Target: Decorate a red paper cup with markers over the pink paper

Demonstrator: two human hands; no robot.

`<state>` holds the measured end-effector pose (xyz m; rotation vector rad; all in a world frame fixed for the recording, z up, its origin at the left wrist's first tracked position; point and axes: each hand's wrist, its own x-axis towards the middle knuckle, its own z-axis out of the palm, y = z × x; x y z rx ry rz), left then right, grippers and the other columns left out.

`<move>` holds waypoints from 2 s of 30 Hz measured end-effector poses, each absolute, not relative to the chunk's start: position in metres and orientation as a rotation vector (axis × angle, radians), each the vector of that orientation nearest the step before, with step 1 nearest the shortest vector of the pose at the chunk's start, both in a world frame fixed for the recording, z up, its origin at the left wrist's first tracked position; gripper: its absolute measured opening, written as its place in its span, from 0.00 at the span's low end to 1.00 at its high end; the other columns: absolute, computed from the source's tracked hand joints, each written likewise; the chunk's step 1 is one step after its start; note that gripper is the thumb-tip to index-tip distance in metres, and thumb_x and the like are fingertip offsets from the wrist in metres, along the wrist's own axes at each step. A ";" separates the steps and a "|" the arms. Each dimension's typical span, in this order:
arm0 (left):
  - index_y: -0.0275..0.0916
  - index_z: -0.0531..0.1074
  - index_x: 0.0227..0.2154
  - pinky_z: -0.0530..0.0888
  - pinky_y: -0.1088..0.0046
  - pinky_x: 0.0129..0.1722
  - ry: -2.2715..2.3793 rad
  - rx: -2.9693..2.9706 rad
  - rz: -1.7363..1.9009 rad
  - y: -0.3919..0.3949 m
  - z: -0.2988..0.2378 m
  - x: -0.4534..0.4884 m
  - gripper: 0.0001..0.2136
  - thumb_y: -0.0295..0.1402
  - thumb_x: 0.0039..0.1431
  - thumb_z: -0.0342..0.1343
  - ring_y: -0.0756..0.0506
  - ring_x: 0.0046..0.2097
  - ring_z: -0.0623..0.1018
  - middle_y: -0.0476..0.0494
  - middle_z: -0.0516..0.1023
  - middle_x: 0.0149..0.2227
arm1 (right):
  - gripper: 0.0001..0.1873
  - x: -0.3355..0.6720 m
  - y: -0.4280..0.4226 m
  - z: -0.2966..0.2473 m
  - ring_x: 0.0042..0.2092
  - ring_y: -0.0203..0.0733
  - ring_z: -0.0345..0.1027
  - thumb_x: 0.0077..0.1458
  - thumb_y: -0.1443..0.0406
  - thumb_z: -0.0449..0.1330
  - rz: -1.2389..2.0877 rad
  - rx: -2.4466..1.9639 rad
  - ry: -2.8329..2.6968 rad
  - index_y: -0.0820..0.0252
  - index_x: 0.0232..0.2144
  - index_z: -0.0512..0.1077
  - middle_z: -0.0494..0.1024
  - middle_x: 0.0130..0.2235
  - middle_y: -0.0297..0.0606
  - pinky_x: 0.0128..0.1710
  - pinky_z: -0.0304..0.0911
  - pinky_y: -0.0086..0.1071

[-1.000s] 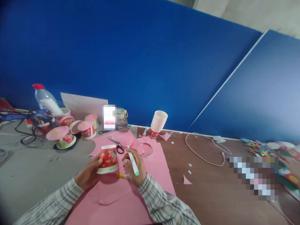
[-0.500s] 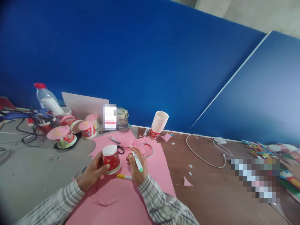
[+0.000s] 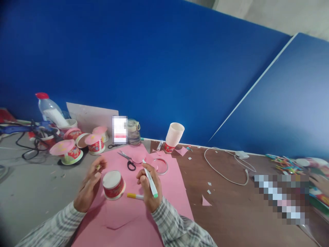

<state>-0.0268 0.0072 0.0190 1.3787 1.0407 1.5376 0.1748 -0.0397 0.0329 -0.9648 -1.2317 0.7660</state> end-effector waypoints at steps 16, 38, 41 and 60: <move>0.49 0.67 0.46 0.67 0.55 0.27 0.724 2.315 1.559 -0.025 0.049 -0.027 0.25 0.22 0.43 0.55 0.36 0.26 0.72 0.40 0.80 0.28 | 0.12 0.168 -0.072 0.058 0.17 0.38 0.55 0.47 0.55 0.60 1.220 -0.708 -0.936 0.57 0.25 0.71 0.66 0.14 0.30 0.17 0.54 0.28; 0.49 0.67 0.47 0.63 0.52 0.33 0.744 2.483 1.424 -0.027 0.049 -0.021 0.25 0.28 0.42 0.59 0.36 0.26 0.70 0.45 0.78 0.23 | 0.10 0.169 -0.066 0.042 0.17 0.37 0.57 0.48 0.57 0.60 1.260 -0.791 -1.010 0.57 0.26 0.72 0.69 0.15 0.31 0.17 0.55 0.27; 0.49 0.68 0.47 0.62 0.51 0.35 0.740 2.481 1.404 -0.027 0.049 -0.022 0.24 0.28 0.42 0.59 0.36 0.26 0.70 0.45 0.78 0.23 | 0.10 0.172 -0.065 0.044 0.18 0.37 0.57 0.47 0.57 0.61 1.274 -0.766 -1.022 0.58 0.26 0.72 0.68 0.15 0.31 0.17 0.54 0.27; 0.42 0.74 0.36 0.72 0.66 0.19 0.417 2.947 1.435 -0.060 0.058 -0.014 0.11 0.30 0.49 0.52 0.48 0.12 0.65 0.56 0.67 0.09 | 0.14 0.140 -0.098 0.044 0.14 0.34 0.52 0.46 0.52 0.59 1.574 -0.709 -0.897 0.56 0.24 0.70 0.68 0.16 0.31 0.15 0.49 0.26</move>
